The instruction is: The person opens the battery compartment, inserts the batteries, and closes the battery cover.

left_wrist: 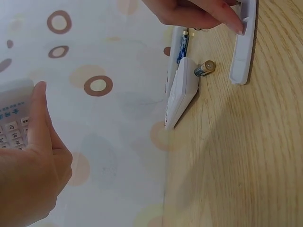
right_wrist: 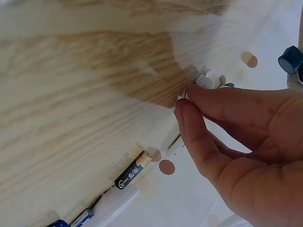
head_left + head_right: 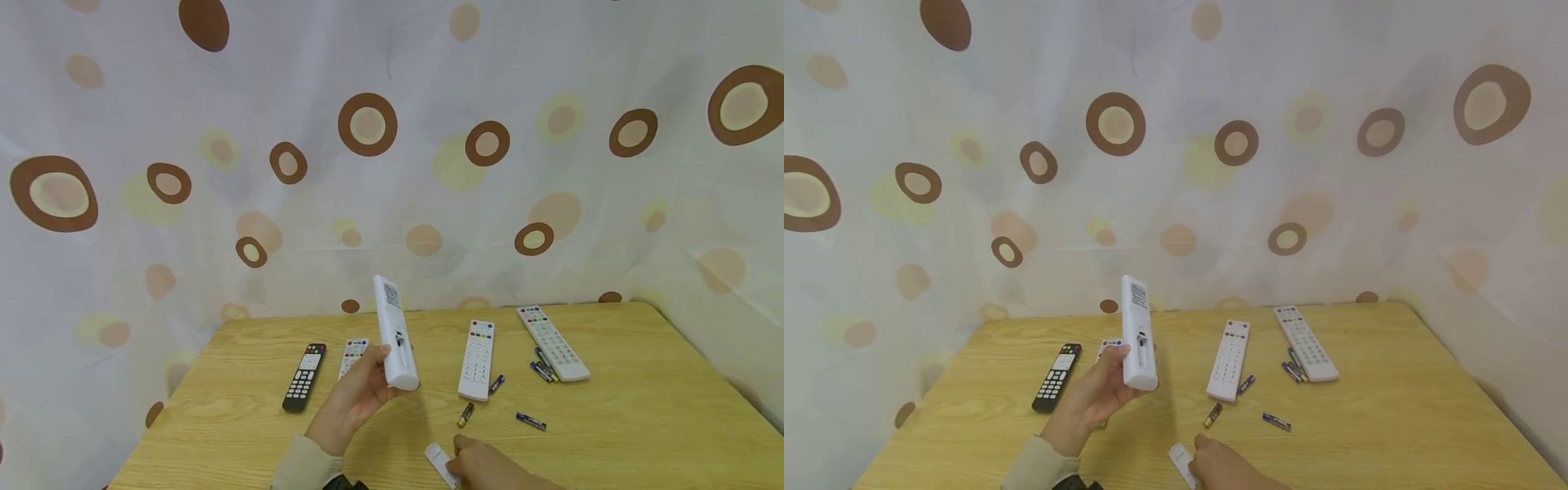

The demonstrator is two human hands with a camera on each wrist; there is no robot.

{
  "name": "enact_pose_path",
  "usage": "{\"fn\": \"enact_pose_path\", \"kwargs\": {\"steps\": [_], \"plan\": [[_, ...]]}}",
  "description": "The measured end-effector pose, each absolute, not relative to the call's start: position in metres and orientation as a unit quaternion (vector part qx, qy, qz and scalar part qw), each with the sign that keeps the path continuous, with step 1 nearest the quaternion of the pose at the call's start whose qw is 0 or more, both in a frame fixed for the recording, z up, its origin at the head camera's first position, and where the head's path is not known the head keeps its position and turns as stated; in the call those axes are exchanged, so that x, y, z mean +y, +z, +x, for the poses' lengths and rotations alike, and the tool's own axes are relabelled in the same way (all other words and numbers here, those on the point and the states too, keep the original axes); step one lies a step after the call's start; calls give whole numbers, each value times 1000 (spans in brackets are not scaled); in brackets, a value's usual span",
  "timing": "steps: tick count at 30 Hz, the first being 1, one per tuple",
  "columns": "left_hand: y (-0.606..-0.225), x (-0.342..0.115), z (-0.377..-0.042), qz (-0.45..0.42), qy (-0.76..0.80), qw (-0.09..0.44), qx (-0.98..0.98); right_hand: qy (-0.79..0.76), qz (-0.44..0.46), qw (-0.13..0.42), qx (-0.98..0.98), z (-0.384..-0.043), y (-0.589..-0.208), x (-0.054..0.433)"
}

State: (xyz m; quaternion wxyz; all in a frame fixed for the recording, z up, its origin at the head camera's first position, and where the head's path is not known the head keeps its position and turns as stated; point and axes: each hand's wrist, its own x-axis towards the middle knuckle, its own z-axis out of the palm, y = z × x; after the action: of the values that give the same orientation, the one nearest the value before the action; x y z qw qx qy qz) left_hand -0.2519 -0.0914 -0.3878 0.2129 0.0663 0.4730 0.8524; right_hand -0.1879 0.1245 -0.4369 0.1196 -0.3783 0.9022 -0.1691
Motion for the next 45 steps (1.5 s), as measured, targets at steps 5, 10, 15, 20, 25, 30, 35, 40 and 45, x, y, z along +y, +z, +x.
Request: {"fn": "enact_pose_path", "kwargs": {"steps": [5,10,15,20,25,30,35,40,45], "plan": [[-388,-91,-250,67,858,213,462,-176,-391,117,896,-189,-436,127],[-388,-90,-249,71,859,214,461,-218,-386,128,887,-190,-434,133],[-388,-90,-248,71,862,215,454,-254,-393,109,877,-191,-429,144],[-388,-89,-247,71,869,223,435,-291,-349,113,883,-194,-424,156],[-389,-88,-246,78,873,229,423,-270,-292,90,913,-205,-420,163],[-389,-88,-244,73,879,232,410,-191,-316,8,929,-222,-422,157],[-390,-86,-243,68,884,236,398,-160,-340,-11,926,-234,-425,146],[-392,-84,-243,74,884,239,395,-177,-333,9,926,-239,-430,140],[-392,-84,-244,89,884,242,391,-164,-336,9,927,-242,-435,136]]}}
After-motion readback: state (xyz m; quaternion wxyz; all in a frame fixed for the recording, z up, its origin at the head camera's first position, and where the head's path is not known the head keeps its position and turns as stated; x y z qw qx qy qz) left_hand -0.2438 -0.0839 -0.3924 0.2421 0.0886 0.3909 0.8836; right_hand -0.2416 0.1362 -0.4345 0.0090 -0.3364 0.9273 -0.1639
